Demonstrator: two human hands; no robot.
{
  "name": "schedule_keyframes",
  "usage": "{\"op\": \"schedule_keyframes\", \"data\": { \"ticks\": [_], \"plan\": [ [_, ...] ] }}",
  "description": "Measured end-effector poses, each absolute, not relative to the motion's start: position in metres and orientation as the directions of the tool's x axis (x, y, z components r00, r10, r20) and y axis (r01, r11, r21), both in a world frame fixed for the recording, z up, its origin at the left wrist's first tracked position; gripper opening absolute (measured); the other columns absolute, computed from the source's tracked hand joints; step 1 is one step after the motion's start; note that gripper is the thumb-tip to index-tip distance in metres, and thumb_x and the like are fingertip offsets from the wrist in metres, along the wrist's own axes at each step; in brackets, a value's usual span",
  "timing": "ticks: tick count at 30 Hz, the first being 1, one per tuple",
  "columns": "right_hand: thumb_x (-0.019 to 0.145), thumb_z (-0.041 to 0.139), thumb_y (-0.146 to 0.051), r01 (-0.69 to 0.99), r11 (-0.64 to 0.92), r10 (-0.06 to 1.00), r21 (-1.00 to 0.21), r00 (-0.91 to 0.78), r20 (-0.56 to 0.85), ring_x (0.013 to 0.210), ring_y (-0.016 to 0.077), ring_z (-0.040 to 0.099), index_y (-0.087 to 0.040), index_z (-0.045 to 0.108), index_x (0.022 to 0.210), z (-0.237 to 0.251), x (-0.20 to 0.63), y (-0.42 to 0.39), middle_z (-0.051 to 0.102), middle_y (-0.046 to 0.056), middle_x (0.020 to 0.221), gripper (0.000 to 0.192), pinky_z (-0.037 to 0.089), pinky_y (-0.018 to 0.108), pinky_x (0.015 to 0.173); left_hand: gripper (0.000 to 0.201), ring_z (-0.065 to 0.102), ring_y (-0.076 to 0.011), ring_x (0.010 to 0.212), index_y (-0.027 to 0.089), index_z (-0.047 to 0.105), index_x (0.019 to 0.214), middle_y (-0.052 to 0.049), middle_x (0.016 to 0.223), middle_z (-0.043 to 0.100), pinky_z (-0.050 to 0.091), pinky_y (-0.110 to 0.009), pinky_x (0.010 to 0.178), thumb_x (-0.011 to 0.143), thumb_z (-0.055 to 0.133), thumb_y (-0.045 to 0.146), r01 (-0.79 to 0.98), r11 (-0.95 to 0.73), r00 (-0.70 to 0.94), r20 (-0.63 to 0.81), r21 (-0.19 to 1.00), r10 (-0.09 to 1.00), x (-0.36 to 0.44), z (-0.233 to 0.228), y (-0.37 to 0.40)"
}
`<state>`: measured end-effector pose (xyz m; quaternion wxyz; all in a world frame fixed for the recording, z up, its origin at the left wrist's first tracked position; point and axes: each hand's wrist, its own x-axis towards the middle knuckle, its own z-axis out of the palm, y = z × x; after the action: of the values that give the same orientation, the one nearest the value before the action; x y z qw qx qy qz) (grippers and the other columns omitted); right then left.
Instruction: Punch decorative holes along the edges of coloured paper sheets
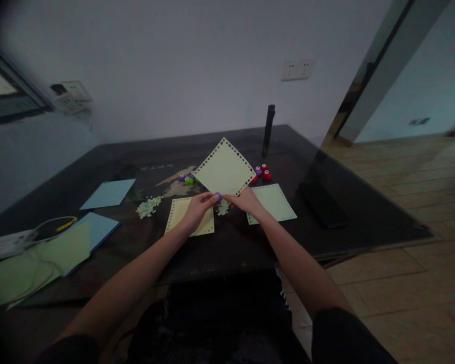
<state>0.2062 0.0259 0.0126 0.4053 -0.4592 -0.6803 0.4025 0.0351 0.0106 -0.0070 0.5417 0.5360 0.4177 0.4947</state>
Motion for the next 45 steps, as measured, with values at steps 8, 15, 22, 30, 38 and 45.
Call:
{"op": "schedule_keyframes", "data": {
  "ticks": [8,15,22,30,38,45],
  "plan": [
    [0.071,0.065,-0.031,0.297,0.227,0.960,-0.928,-0.229,0.161,0.050,0.0140,0.057,-0.015,0.061,0.094,0.013,0.206,0.026,0.067,0.008,0.082,0.028,0.051,0.030,0.048,0.039,0.061,-0.0179,0.082,0.012,0.069,0.088,-0.008,0.087,0.070,0.044,-0.031,0.081,0.064,0.074,0.042,-0.142,-0.015,0.181,0.041,0.990,0.983,0.035,-0.005,0.009],
    [0.071,0.065,-0.028,0.301,0.197,0.974,-0.933,-0.168,0.152,0.046,0.0127,0.055,-0.015,0.060,0.088,0.013,0.207,0.027,0.067,0.006,0.074,0.022,0.050,0.030,0.049,0.040,0.062,-0.0192,0.088,0.011,0.068,0.092,-0.010,0.095,0.069,0.044,-0.035,0.087,0.063,0.076,0.038,-0.143,-0.007,0.173,0.032,0.990,0.984,0.034,-0.002,0.009],
    [0.066,0.069,-0.036,0.230,0.199,0.978,-0.953,-0.104,0.179,0.045,0.0139,0.054,-0.018,0.060,0.074,0.011,0.213,0.033,0.065,0.003,0.063,0.022,0.047,0.030,0.044,0.043,0.062,-0.0195,0.088,0.012,0.065,0.101,-0.011,0.097,0.069,0.045,-0.036,0.086,0.063,0.076,0.031,-0.008,-0.056,0.186,0.057,0.998,0.981,0.030,0.004,0.009],
    [0.066,0.067,-0.035,0.189,0.191,0.982,-0.963,-0.035,0.187,0.045,0.0146,0.053,-0.017,0.059,0.073,0.009,0.217,0.038,0.063,0.003,0.061,0.021,0.045,0.030,0.045,0.040,0.061,-0.0177,0.086,0.014,0.064,0.106,-0.010,0.102,0.066,0.048,-0.038,0.085,0.066,0.069,0.018,0.176,-0.182,0.345,0.112,0.967,0.932,0.026,0.007,0.008],
    [0.067,0.067,-0.033,0.224,0.174,0.985,-0.959,-0.047,0.168,0.045,0.0150,0.054,-0.015,0.059,0.074,0.009,0.217,0.037,0.063,0.005,0.063,0.021,0.045,0.031,0.047,0.051,0.059,-0.0186,0.090,0.016,0.062,0.113,-0.012,0.116,0.061,0.048,-0.039,0.086,0.063,0.060,0.005,0.235,-0.247,0.403,0.136,0.940,0.905,0.023,0.004,0.009],
    [0.067,0.067,-0.034,0.215,0.203,0.979,-0.955,-0.066,0.193,0.044,0.0131,0.053,-0.017,0.057,0.072,0.008,0.217,0.037,0.062,0.003,0.061,0.020,0.044,0.028,0.044,0.048,0.057,-0.0221,0.100,0.020,0.066,0.105,-0.010,0.110,0.063,0.045,-0.041,0.091,0.060,0.058,0.002,0.274,-0.322,0.418,0.190,0.906,0.889,0.019,0.001,0.011]
  ]
}}
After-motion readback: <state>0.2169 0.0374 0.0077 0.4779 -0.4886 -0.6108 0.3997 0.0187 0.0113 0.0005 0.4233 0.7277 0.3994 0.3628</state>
